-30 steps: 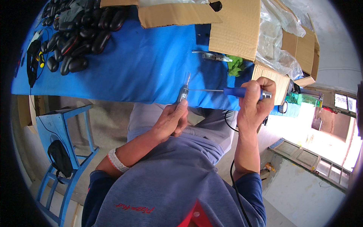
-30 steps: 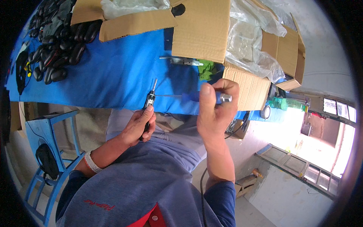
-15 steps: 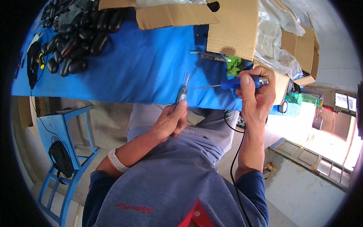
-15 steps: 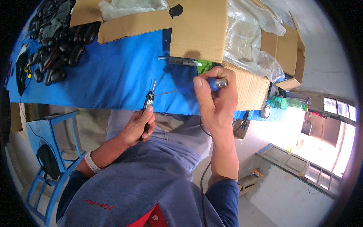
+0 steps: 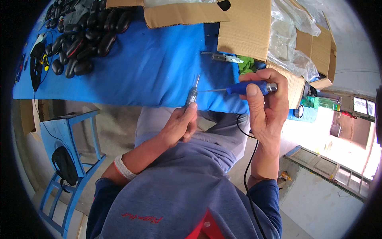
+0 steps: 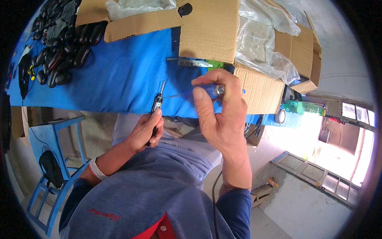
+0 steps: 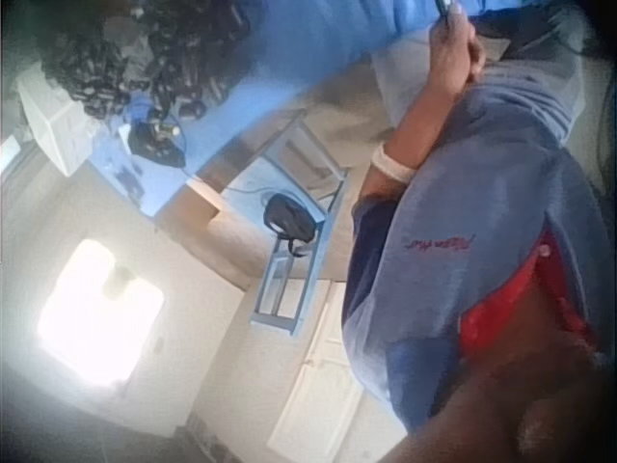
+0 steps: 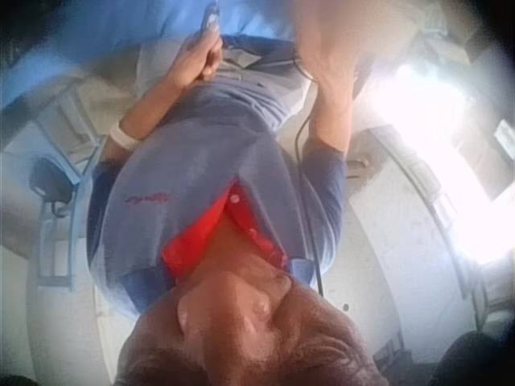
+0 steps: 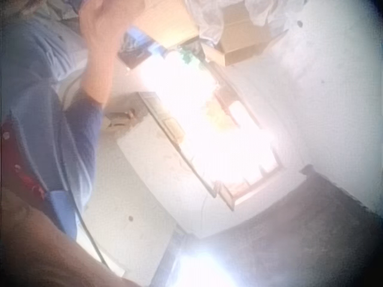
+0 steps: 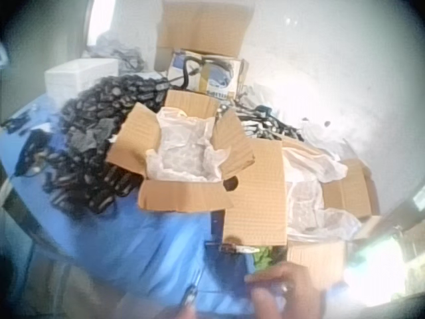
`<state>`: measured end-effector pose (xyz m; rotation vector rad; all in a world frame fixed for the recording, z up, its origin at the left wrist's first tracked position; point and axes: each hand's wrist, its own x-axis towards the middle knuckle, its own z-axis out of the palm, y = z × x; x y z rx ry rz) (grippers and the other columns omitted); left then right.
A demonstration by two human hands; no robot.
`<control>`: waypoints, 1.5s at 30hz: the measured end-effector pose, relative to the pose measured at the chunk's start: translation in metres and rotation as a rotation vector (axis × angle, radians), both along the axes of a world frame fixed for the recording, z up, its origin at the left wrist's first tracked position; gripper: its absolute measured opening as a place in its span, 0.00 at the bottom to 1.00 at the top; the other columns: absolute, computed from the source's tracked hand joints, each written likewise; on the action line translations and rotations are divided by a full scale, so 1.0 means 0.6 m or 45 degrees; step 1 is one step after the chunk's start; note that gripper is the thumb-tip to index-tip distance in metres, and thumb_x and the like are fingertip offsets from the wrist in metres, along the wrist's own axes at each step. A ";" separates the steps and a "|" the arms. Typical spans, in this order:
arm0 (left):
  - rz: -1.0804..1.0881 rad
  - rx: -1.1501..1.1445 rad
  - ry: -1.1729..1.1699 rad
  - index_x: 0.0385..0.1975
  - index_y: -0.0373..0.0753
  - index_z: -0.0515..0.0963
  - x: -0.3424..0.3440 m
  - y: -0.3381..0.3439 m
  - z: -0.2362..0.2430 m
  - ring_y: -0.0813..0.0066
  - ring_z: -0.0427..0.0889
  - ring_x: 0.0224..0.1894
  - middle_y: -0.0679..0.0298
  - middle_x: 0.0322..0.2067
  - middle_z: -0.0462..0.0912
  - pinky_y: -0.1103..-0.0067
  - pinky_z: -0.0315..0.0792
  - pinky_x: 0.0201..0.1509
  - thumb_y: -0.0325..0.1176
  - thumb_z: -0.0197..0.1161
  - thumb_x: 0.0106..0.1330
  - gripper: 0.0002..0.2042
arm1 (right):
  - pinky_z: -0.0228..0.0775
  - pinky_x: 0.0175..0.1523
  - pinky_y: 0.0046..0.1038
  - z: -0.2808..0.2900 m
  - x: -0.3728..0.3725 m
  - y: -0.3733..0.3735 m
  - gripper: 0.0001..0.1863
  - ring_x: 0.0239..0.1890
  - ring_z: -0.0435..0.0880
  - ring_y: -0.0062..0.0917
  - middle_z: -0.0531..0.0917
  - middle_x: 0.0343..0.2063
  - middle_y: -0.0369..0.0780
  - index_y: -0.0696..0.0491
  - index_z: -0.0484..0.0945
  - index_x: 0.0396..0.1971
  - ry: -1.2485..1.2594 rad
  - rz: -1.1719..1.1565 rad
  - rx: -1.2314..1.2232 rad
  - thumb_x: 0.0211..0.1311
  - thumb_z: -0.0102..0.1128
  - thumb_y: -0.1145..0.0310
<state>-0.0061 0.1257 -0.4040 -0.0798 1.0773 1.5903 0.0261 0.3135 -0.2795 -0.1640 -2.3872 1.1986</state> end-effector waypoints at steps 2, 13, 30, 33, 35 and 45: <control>0.001 -0.002 -0.010 0.22 0.45 0.61 0.001 -0.001 0.002 0.82 0.61 0.11 0.66 0.14 0.66 0.82 0.57 0.13 0.59 0.44 0.72 0.24 | 0.69 0.33 0.23 0.008 0.001 -0.002 0.13 0.27 0.75 0.22 0.79 0.29 0.39 0.58 0.70 0.42 -0.041 -0.057 0.072 0.64 0.62 0.70; -0.008 0.043 -0.008 0.22 0.45 0.60 0.011 0.003 -0.012 0.82 0.61 0.12 0.66 0.14 0.66 0.82 0.58 0.14 0.59 0.43 0.72 0.24 | 0.67 0.33 0.25 0.012 0.006 0.008 0.12 0.26 0.71 0.22 0.76 0.28 0.37 0.58 0.72 0.42 -0.141 -0.058 -0.024 0.63 0.61 0.69; -0.023 0.049 -0.023 0.22 0.45 0.60 0.012 0.002 -0.013 0.83 0.60 0.12 0.67 0.14 0.65 0.82 0.57 0.14 0.58 0.44 0.72 0.24 | 0.68 0.32 0.25 0.029 0.001 -0.001 0.10 0.25 0.76 0.25 0.77 0.26 0.41 0.59 0.72 0.38 -0.133 0.069 0.224 0.62 0.61 0.71; -0.017 0.027 -0.027 0.22 0.45 0.60 0.012 0.002 -0.012 0.83 0.60 0.12 0.67 0.14 0.65 0.82 0.57 0.14 0.58 0.44 0.72 0.24 | 0.69 0.35 0.23 0.030 0.000 0.005 0.11 0.28 0.77 0.24 0.78 0.30 0.41 0.59 0.72 0.42 -0.067 0.198 0.184 0.61 0.59 0.75; -0.027 0.032 -0.026 0.22 0.45 0.60 0.012 0.005 -0.012 0.83 0.60 0.12 0.67 0.14 0.65 0.82 0.57 0.14 0.58 0.44 0.72 0.24 | 0.70 0.37 0.23 0.032 0.000 0.008 0.12 0.29 0.77 0.23 0.79 0.31 0.41 0.59 0.72 0.44 -0.061 0.173 0.095 0.60 0.58 0.76; -0.037 0.042 -0.003 0.22 0.45 0.60 0.013 0.003 -0.015 0.83 0.60 0.12 0.67 0.14 0.65 0.82 0.57 0.14 0.59 0.43 0.72 0.24 | 0.69 0.36 0.22 0.026 0.005 0.007 0.14 0.31 0.76 0.22 0.79 0.33 0.41 0.58 0.73 0.45 -0.173 -0.043 0.253 0.62 0.63 0.70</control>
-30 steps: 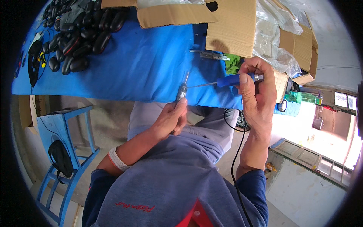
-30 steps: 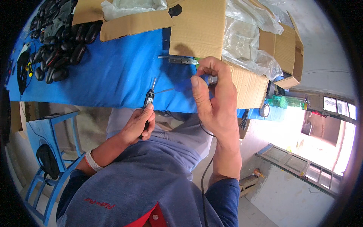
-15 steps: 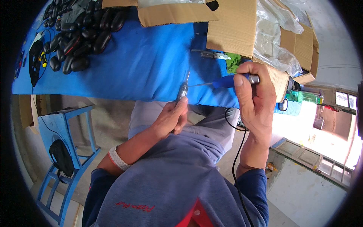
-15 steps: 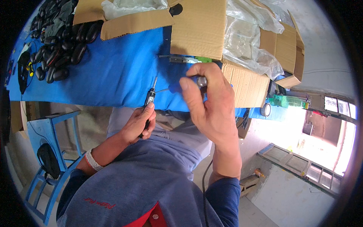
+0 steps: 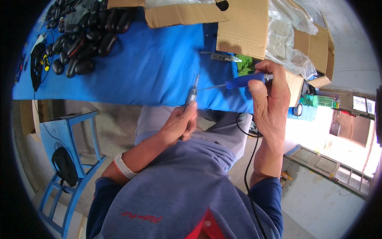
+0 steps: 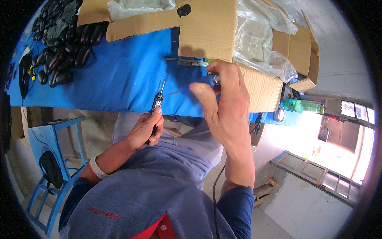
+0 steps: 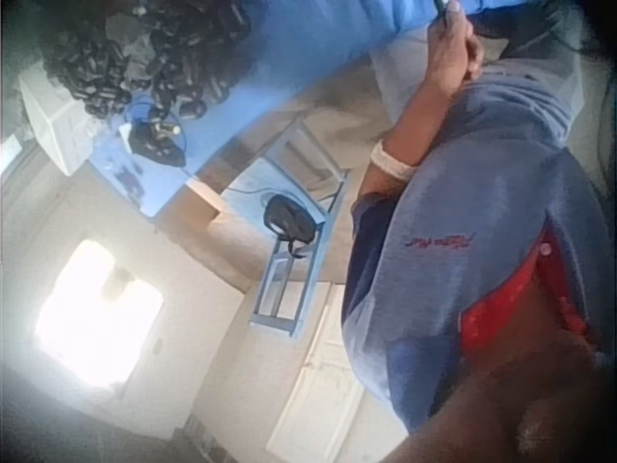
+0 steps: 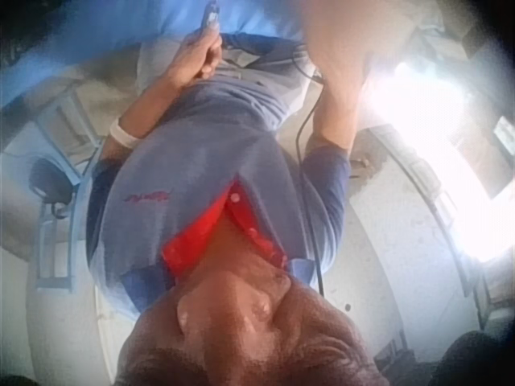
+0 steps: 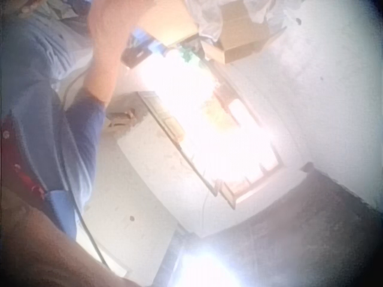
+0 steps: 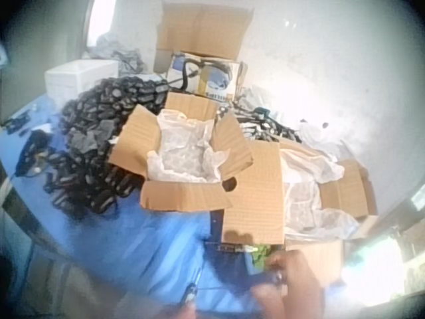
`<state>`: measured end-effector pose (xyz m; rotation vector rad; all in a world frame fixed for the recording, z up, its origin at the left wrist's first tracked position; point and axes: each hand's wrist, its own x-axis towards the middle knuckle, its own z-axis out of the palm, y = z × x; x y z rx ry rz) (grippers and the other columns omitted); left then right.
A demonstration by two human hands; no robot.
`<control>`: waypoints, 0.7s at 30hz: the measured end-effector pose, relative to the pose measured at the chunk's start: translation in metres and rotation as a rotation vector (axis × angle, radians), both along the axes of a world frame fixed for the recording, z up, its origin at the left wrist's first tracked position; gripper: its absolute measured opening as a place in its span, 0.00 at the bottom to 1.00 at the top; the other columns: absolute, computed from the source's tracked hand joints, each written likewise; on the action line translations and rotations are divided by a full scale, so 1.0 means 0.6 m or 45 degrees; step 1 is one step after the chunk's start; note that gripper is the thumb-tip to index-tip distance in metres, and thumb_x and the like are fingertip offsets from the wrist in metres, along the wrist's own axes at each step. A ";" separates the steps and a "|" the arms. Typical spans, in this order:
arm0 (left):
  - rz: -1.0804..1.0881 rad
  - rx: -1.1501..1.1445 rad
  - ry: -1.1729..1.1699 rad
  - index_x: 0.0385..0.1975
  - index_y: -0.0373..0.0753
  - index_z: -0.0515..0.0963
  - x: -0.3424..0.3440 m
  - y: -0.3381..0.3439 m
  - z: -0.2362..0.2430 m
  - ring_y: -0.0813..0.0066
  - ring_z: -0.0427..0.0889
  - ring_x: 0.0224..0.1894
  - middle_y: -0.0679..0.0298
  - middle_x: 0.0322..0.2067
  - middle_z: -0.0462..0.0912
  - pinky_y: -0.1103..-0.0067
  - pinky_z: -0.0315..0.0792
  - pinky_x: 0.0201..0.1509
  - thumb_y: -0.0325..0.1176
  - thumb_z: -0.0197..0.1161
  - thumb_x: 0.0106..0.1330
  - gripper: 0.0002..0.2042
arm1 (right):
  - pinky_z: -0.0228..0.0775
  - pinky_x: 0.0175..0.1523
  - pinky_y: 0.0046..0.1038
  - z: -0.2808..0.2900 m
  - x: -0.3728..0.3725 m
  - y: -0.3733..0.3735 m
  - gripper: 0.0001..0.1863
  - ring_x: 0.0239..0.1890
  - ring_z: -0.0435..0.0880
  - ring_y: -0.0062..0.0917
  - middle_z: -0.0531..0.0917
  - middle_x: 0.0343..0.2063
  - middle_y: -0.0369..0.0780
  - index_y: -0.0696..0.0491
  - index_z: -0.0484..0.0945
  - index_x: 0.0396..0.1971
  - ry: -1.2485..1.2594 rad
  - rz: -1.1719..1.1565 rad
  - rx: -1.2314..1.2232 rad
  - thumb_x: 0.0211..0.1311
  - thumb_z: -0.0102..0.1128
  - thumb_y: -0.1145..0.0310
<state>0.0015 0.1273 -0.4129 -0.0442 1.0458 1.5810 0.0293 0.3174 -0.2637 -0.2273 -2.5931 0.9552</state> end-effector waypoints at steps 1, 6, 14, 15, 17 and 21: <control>0.003 -0.005 0.001 0.22 0.45 0.60 0.000 0.000 0.001 0.83 0.60 0.12 0.67 0.13 0.65 0.82 0.57 0.14 0.59 0.43 0.72 0.24 | 0.69 0.36 0.22 -0.005 -0.001 0.000 0.15 0.31 0.76 0.22 0.79 0.33 0.41 0.58 0.73 0.45 0.004 -0.038 0.051 0.61 0.64 0.69; -0.009 0.014 0.000 0.22 0.45 0.60 0.002 0.000 -0.005 0.83 0.60 0.12 0.67 0.13 0.65 0.83 0.57 0.14 0.59 0.43 0.72 0.24 | 0.70 0.38 0.21 -0.010 0.005 -0.007 0.20 0.34 0.77 0.21 0.79 0.34 0.41 0.58 0.74 0.48 0.084 -0.079 -0.143 0.59 0.67 0.68; -0.006 -0.003 0.004 0.22 0.46 0.59 0.003 0.000 -0.004 0.83 0.61 0.12 0.67 0.13 0.65 0.82 0.57 0.14 0.59 0.43 0.72 0.24 | 0.70 0.37 0.20 -0.016 0.012 0.012 0.21 0.36 0.77 0.18 0.82 0.38 0.41 0.59 0.72 0.52 0.113 0.108 -0.249 0.59 0.64 0.73; -0.006 -0.002 0.003 0.22 0.46 0.59 0.003 0.000 -0.005 0.83 0.61 0.12 0.67 0.13 0.65 0.82 0.57 0.14 0.59 0.43 0.72 0.24 | 0.70 0.37 0.20 -0.010 0.015 0.009 0.20 0.36 0.77 0.18 0.82 0.38 0.41 0.59 0.72 0.52 0.080 0.093 -0.265 0.60 0.62 0.73; -0.001 -0.003 0.002 0.22 0.46 0.59 0.004 0.000 -0.005 0.83 0.61 0.12 0.67 0.13 0.65 0.82 0.57 0.14 0.59 0.43 0.72 0.24 | 0.69 0.37 0.19 -0.007 0.016 0.008 0.19 0.35 0.77 0.18 0.82 0.38 0.41 0.58 0.72 0.52 0.068 0.102 -0.277 0.61 0.60 0.74; 0.002 -0.010 0.005 0.22 0.46 0.60 0.004 0.001 -0.005 0.83 0.61 0.12 0.67 0.13 0.65 0.82 0.57 0.14 0.59 0.43 0.72 0.24 | 0.69 0.37 0.20 -0.011 0.012 0.008 0.18 0.34 0.76 0.18 0.82 0.37 0.40 0.58 0.72 0.52 0.118 0.138 -0.049 0.63 0.59 0.72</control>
